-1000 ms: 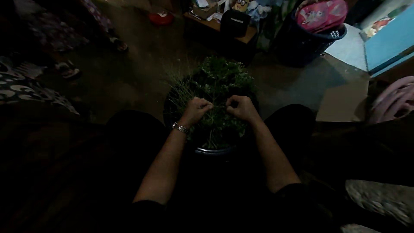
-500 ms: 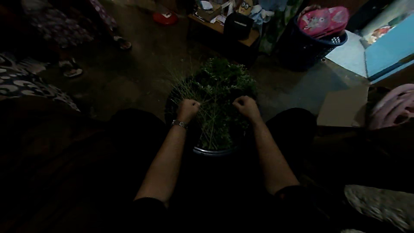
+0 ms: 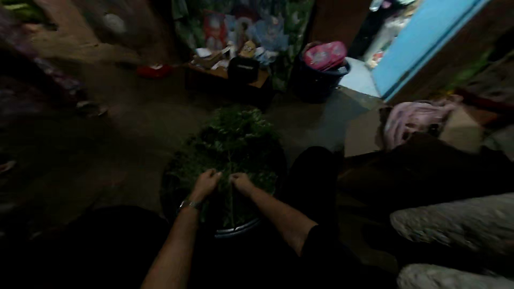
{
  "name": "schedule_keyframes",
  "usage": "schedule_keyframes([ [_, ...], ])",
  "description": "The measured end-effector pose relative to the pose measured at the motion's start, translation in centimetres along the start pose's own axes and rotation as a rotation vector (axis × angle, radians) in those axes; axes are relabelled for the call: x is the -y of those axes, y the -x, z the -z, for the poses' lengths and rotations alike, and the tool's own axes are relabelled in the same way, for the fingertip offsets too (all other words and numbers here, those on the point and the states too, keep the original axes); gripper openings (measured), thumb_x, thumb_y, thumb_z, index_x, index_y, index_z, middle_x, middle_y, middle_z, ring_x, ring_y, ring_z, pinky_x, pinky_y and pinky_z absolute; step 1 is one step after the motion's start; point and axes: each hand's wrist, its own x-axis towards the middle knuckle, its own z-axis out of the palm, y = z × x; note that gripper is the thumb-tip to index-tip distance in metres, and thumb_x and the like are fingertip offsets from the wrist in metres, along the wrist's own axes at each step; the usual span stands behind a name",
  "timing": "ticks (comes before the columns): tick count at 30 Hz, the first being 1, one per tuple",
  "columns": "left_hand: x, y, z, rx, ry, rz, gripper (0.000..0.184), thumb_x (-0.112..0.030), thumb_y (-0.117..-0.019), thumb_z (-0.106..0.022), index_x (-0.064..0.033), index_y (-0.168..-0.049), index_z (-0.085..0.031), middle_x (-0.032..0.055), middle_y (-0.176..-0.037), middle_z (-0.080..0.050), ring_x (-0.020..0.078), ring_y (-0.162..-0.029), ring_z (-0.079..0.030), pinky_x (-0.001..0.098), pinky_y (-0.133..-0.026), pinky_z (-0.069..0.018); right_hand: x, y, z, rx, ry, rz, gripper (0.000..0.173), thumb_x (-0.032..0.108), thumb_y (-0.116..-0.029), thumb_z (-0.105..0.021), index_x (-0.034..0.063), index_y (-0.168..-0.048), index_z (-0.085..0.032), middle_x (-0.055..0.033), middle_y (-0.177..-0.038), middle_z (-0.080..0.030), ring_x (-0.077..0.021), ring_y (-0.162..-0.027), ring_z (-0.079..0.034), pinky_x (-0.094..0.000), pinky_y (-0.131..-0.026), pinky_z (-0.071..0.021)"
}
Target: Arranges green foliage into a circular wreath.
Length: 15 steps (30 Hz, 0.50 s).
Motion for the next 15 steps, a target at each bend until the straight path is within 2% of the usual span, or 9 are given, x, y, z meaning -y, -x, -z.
schedule_keyframes([
  [2,0.5,-0.6,-0.8,-0.014,0.060,0.053,0.047,-0.029,-0.1124,-0.041,0.0045,-0.144,-0.051,0.0291,-0.140,-0.055,0.0403,-0.129,-0.056,0.0544,-0.109,-0.0423,0.2,0.6,-0.7,-0.006,0.014,0.049,0.035,0.016,-0.1089,-0.050,-0.0068,-0.134,-0.059,-0.0255,-0.130,-0.063,-0.0299,-0.116,-0.063,-0.0433,-0.102,-0.0495],
  [4,0.7,-1.1,-1.7,-0.029,0.105,0.091,0.048,-0.033,-0.1129,-0.038,0.0035,-0.141,-0.054,0.0280,-0.137,-0.057,0.0385,-0.123,-0.058,0.0535,-0.105,-0.0436,1.0,1.7,-1.0,0.033,0.053,0.110,0.034,0.015,-0.1082,-0.052,-0.0090,-0.129,-0.062,-0.0273,-0.126,-0.064,-0.0321,-0.113,-0.064,-0.0453,-0.100,-0.0496],
  [8,0.0,-0.3,-2.2,-0.108,0.120,0.002,0.037,-0.022,-0.1093,-0.051,0.0058,-0.132,-0.061,0.0282,-0.125,-0.063,0.0352,-0.114,-0.062,0.0522,-0.101,-0.0455,2.3,3.1,-0.7,0.112,0.239,0.273,0.031,0.012,-0.1064,-0.053,-0.0111,-0.124,-0.065,-0.0306,-0.121,-0.066,-0.0397,-0.116,-0.064,-0.0536,-0.103,-0.0477],
  [10,0.4,-0.6,-2.2,-0.142,0.114,-0.044,0.034,-0.019,-0.1079,-0.054,0.0056,-0.129,-0.064,0.0271,-0.121,-0.065,0.0333,-0.109,-0.063,0.0509,-0.098,-0.0472,3.1,3.2,0.1,0.089,0.298,0.313,0.030,0.013,-0.1051,-0.056,-0.0088,-0.121,-0.067,-0.0287,-0.120,-0.067,-0.0390,-0.116,-0.065,-0.0542,-0.102,-0.0487],
  [12,0.8,-0.7,-2.3,-0.169,0.080,-0.069,0.032,-0.019,-0.1080,-0.053,0.0053,-0.126,-0.065,0.0262,-0.118,-0.066,0.0328,-0.106,-0.064,0.0515,-0.096,-0.0485,4.0,3.4,1.0,-0.038,0.314,0.335,0.029,0.015,-0.1047,-0.056,-0.0053,-0.122,-0.068,-0.0271,-0.126,-0.065,-0.0392,-0.120,-0.062,-0.0537,-0.103,-0.0494],
  [15,-0.2,0.2,-2.5,-0.147,0.060,-0.072,0.034,-0.020,-0.1085,-0.052,0.0064,-0.127,-0.064,0.0275,-0.119,-0.066,0.0346,-0.107,-0.064,0.0521,-0.096,-0.0477,5.4,3.2,2.5,-0.263,0.502,0.425,0.037,0.005,-0.1022,-0.054,0.0028,-0.138,-0.062,-0.0211,-0.148,-0.052,-0.0408,-0.141,-0.045,-0.0540,-0.114,-0.0393],
])
